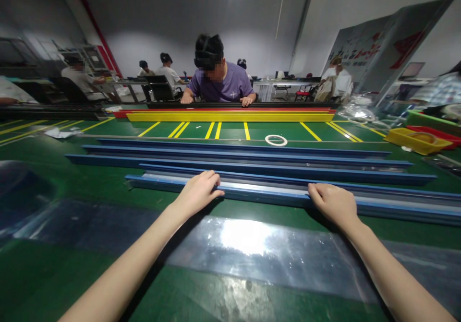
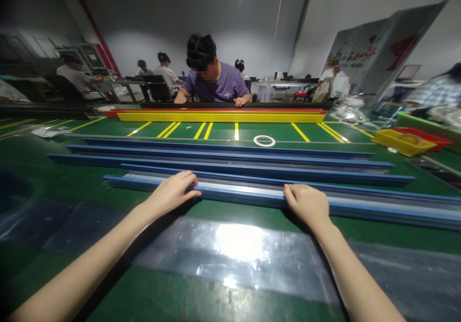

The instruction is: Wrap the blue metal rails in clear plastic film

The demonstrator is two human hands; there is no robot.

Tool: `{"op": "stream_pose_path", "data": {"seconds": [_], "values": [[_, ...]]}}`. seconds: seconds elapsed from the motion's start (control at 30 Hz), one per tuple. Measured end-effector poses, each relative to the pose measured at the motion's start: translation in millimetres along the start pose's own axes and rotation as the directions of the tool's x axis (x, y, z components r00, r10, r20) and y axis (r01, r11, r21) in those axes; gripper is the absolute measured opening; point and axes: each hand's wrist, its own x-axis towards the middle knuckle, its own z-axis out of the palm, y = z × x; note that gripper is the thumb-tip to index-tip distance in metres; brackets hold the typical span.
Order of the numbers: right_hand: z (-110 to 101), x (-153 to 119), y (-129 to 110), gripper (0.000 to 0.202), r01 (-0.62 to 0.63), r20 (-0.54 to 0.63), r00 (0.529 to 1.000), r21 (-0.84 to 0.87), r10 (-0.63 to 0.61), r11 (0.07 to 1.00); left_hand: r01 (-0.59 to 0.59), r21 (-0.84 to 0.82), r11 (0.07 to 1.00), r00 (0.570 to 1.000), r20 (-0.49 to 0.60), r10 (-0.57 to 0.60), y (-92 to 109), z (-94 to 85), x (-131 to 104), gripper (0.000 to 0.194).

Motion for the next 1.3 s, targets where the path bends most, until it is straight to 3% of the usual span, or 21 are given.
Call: {"op": "stream_pose_path", "data": {"seconds": [0.2,0.33,0.67,0.87,1.1,1.3], "values": [[1,0,2,0.045,-0.001,0.021,1.000,0.006,0.001,1.000,0.060,-0.043,0.997,0.993,-0.096,-0.064,-28,10.3,-19,0.021],[3,-1,3,0.046,0.003,-0.014,1.000,0.010,-0.003,1.000,-0.028,-0.058,0.998,0.979,-0.203,0.015,-37,13.5,-25,0.018],[6,-1,6,0.045,-0.010,-0.023,1.000,0.009,0.011,1.000,-0.043,-0.177,0.983,0.965,-0.262,-0.005,-37,22.8,-26,0.012],[6,-1,5,0.046,-0.003,-0.032,0.999,0.020,0.003,1.000,-0.038,-0.140,0.989,0.958,-0.286,-0.004,-36,25.6,-27,0.013],[0,4,10,0.046,-0.003,0.140,0.990,0.059,-0.005,0.998,-0.022,-0.097,0.995,0.955,-0.298,-0.007,-37,30.4,-28,0.016],[-15,8,-2,0.047,0.106,0.268,0.951,0.183,-0.154,0.977,-0.034,-0.076,0.997,0.947,-0.322,0.008,-38,34.4,-26,0.018]]}}
